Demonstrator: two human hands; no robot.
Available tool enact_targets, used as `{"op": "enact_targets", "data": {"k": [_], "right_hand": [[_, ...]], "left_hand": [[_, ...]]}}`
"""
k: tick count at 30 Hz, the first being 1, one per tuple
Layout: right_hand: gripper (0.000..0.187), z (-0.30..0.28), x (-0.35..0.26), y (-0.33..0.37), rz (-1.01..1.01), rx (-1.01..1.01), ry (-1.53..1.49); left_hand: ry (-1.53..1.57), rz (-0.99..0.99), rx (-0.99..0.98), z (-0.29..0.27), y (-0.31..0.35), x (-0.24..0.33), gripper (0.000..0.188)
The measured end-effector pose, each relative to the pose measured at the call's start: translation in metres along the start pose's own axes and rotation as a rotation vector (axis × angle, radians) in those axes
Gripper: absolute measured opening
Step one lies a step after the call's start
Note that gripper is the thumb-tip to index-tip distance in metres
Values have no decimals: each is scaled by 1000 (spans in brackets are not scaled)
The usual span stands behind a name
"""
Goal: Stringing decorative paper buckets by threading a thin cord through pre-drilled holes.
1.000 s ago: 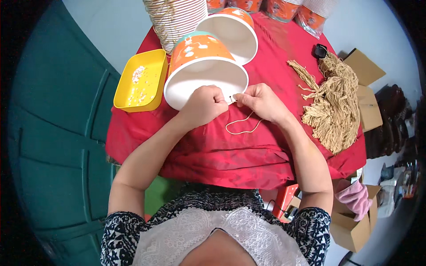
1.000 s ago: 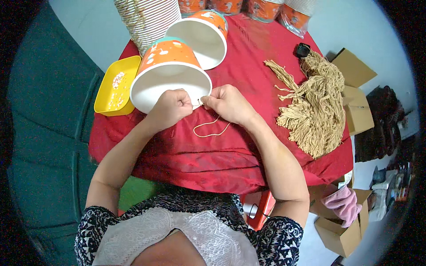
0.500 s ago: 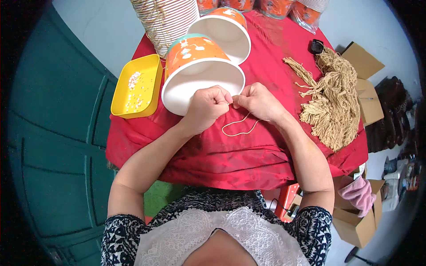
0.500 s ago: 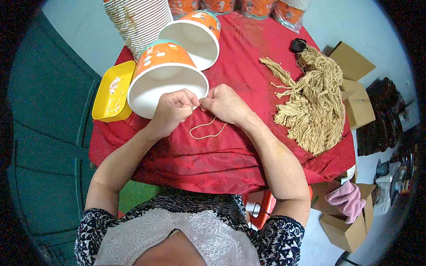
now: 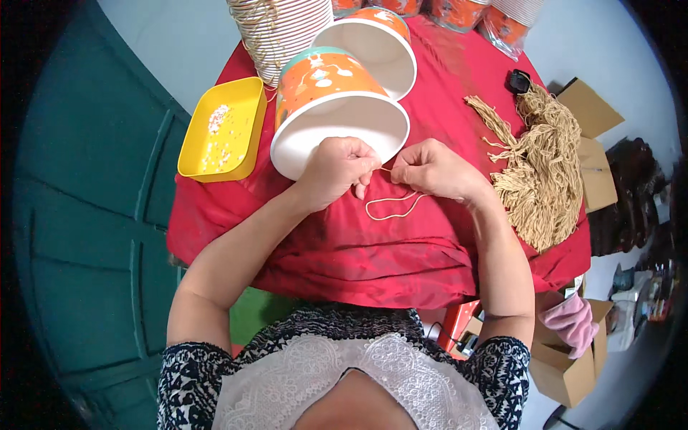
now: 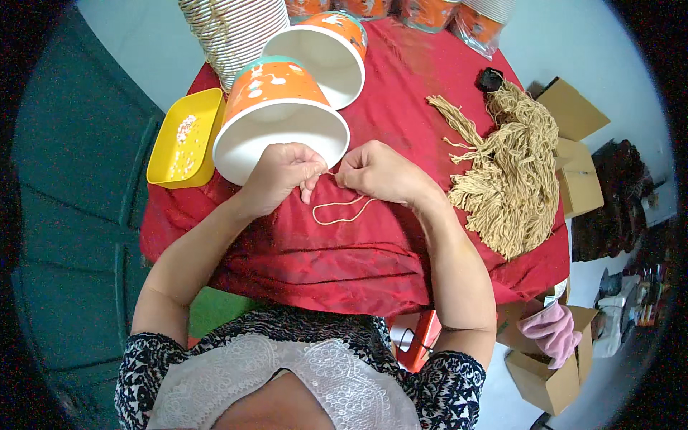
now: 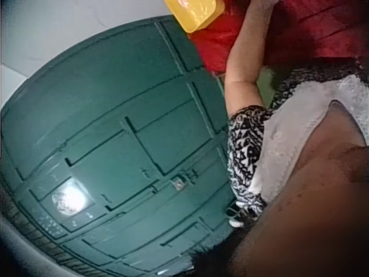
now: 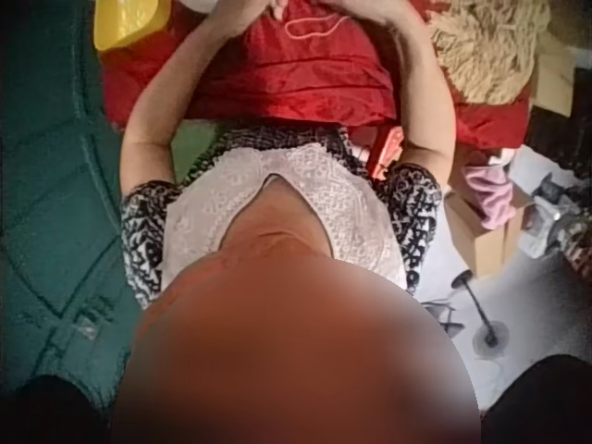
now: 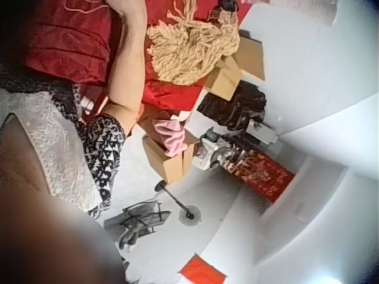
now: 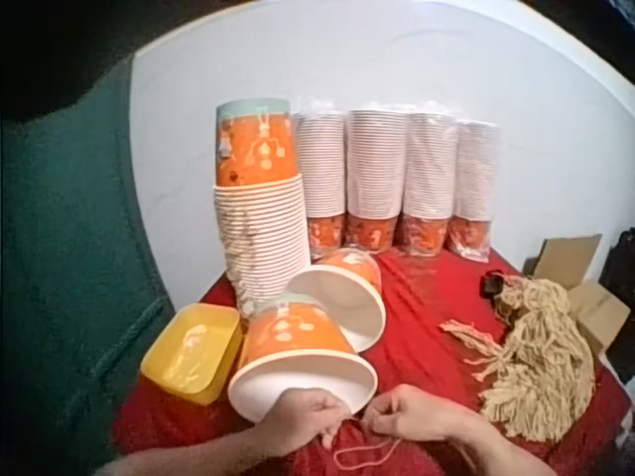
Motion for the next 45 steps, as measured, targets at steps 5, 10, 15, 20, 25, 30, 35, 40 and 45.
{"op": "enact_targets", "data": {"k": [5, 10, 15, 20, 25, 30, 35, 40, 45], "right_hand": [[17, 8, -17, 8, -24, -49, -21], [19, 12, -26, 13, -50, -34, -17], [25, 8, -17, 8, -44, -11, 22], [35, -6, -21, 3, -59, 203, 315], [34, -11, -16, -5, -189, 341, 220], [29, -3, -51, -2, -390, 382, 337], [26, 10, -87, 11, -453, 392, 548], [21, 28, -108, 11, -540, 333, 740], [19, 29, -125, 22, -572, 351, 822]], "left_hand": [[85, 36, -16, 2, -2, -10, 8], [46, 34, -35, 6, -4, -13, 8], [10, 48, -54, 6, -3, -15, 7], [167, 94, 2, 0, -2, -7, 10], [31, 67, -40, -3, 4, 6, 14], [-574, 590, 307, -25, 55, 98, 11], [-1185, 958, 484, -31, 108, 201, 29], [-1500, 837, 463, -58, 73, 187, 51], [-1392, 660, 325, -74, 42, 164, 17]]}}
Point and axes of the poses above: each hand's wrist, its own y-axis away from the middle knuckle, its own z-axis out of the palm, x = y × z, the point moved 9 cm from there along -y, towards the middle knuckle, and after that the axes turned 13 degrees about -y, right-handed, at the moved point
